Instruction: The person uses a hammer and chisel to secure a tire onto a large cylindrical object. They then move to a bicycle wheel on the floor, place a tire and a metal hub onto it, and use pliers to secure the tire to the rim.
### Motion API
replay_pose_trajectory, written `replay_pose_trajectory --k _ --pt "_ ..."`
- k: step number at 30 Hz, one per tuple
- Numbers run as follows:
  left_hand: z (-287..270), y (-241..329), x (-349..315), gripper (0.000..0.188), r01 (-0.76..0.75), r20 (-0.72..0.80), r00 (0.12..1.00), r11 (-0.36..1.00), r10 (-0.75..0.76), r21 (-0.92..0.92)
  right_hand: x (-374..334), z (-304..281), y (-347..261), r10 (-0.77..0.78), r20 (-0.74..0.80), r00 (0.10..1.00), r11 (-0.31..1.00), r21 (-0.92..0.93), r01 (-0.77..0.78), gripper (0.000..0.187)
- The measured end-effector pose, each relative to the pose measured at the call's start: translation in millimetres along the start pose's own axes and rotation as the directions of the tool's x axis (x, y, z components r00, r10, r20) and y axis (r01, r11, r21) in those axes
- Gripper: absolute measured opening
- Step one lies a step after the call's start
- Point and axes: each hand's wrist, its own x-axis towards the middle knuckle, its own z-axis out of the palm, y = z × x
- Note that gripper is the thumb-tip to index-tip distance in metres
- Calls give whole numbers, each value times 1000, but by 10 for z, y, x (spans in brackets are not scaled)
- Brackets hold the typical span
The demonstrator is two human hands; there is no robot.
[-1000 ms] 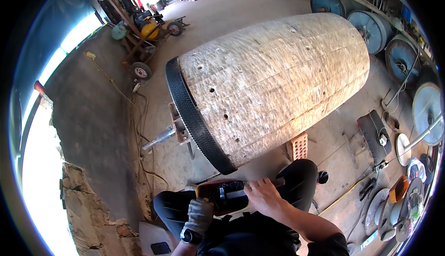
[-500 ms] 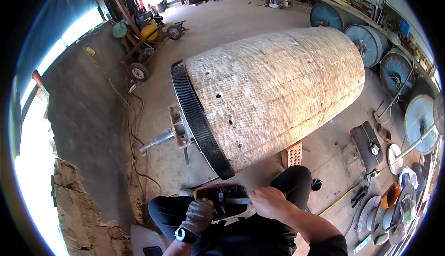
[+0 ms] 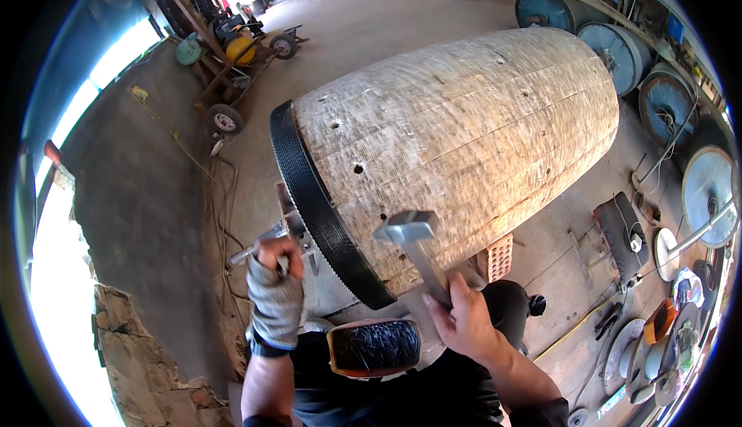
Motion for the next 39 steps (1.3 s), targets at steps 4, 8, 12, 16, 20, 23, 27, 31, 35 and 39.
replay_pose_trajectory --k 4,8,12,16,20,23,27,31,35,39 --pt "147 -118 739 25 -143 -80 984 976 158 167 370 72 -30 -30 -118 993 1000 3 31 26" --pt "265 -225 1131 22 -120 8 993 975 120 187 648 35 -47 -23 -138 990 1000 15 26 24" --pt "304 -311 1304 34 -99 125 989 984 81 145 892 68 -26 -10 -157 988 1000 15 12 24" --pt "318 -299 1367 53 111 213 970 992 -120 54 1055 75 -40 35 -117 993 999 -4 -36 25" --pt "308 -272 1444 59 130 285 950 991 -130 17 1174 113 -16 -14 -140 990 999 -43 8 26" --pt "286 -224 1511 64 133 338 929 989 -148 67 1276 145 -90 -53 -117 992 995 -89 43 25" --pt "310 -181 1550 68 99 375 916 986 -143 134 1415 173 -64 -202 -112 973 965 -190 179 24" --pt "302 -212 1564 68 15 334 937 967 -103 254 1475 218 -77 -239 -80 968 952 -213 218 24" --pt "262 -247 1594 69 59 397 905 969 -154 241 1499 258 -94 -262 -82 961 940 -246 235 25" --pt "299 -226 1592 67 -3 354 930 962 -97 272 1554 283 -122 -265 -72 962 939 -246 241 25"
